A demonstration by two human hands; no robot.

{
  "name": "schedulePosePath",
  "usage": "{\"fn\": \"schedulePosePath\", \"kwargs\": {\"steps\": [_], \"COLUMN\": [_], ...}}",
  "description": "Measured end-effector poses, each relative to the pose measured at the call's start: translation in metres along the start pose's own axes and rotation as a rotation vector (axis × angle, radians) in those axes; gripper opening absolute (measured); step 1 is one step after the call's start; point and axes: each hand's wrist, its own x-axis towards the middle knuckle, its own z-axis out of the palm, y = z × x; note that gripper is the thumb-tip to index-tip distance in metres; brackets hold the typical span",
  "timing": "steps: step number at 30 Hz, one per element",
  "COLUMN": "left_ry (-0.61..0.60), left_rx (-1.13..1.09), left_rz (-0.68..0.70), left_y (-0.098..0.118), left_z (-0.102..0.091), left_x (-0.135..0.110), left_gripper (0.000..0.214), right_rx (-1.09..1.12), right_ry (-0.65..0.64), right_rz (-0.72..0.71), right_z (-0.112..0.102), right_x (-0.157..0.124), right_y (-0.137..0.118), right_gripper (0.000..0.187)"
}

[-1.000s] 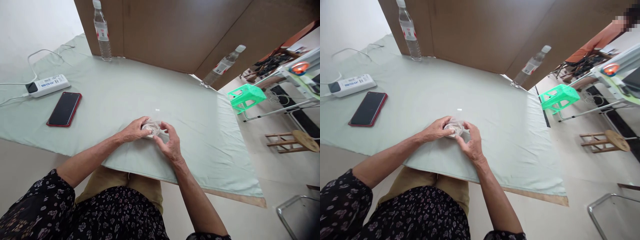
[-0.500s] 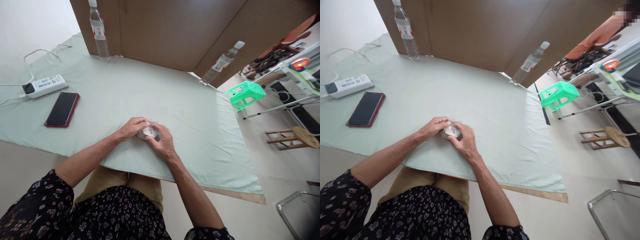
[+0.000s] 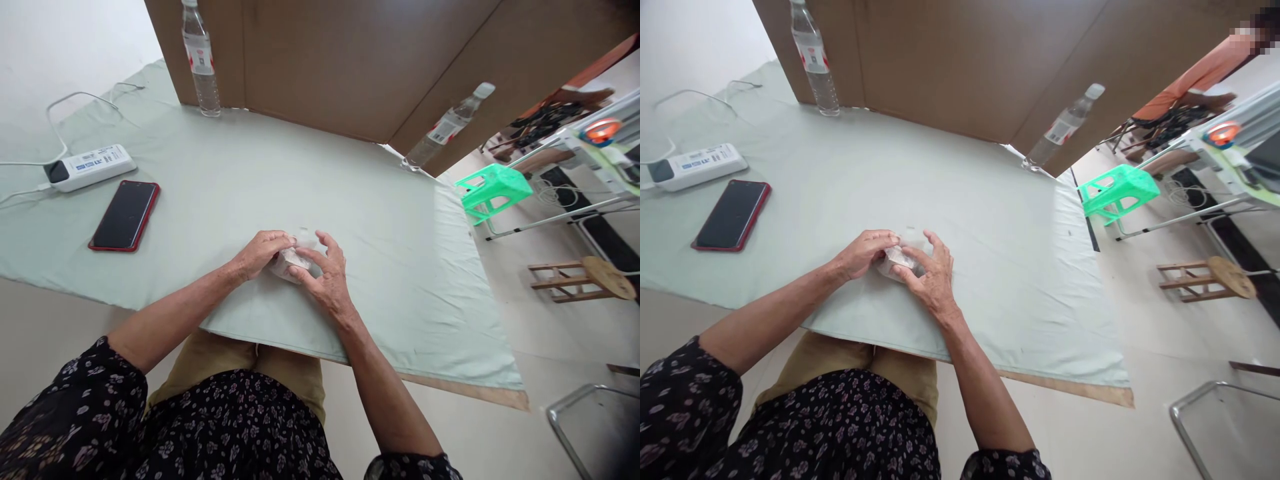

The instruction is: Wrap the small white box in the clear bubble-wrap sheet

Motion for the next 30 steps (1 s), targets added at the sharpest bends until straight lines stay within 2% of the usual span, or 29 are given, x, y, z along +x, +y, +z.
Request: {"fn": "schedulePosePath", "kwargs": {"steps": [4,8,11,15,20,24,30], "left_ry": [-0.138,-0.173,-0.18,-0.184,-0.211,-0.209,-0.238], "left_rx": [0.041,0.077,0.098,0.165,0.211,0.162,0.178], "left_rz": [-0.024,-0.013,-0.035,-0.04,-0.075,-0.074,-0.07], "left_y": [0.005,0.004,0.003,0.01,0.017,0.011,0.011], "left_z": [-0.002,-0.005,-0.008,-0.009,-0.009,-0.01,-0.012], "left_x": [-0.004,-0.003,-0.002,-0.006,-0.008,-0.003,-0.002], "left_gripper": [0.039,0.045,0.049,0.046,0.047,0.048,0.052], "right_rx": [0.241,0.501,0.601,0.673,0.664,0.718,0.773], "right_ry": [-0.107,-0.07,-0.068,-0.054,-0.042,0.001,0.003], "right_rz": [0.063,0.191,0.302,0.394,0.392,0.403,0.564], "right_z": [0.0,0.002,0.004,0.008,0.008,0.0,-0.014], "right_x": [0.002,0.002,0.001,-0.003,-0.004,0.002,0.024], "right_y": [0.006,0.01,0.01,0.005,0.004,0.007,0.008], "right_gripper": [0.049,0.083,0.095,0.095,0.091,0.076,0.053]}}
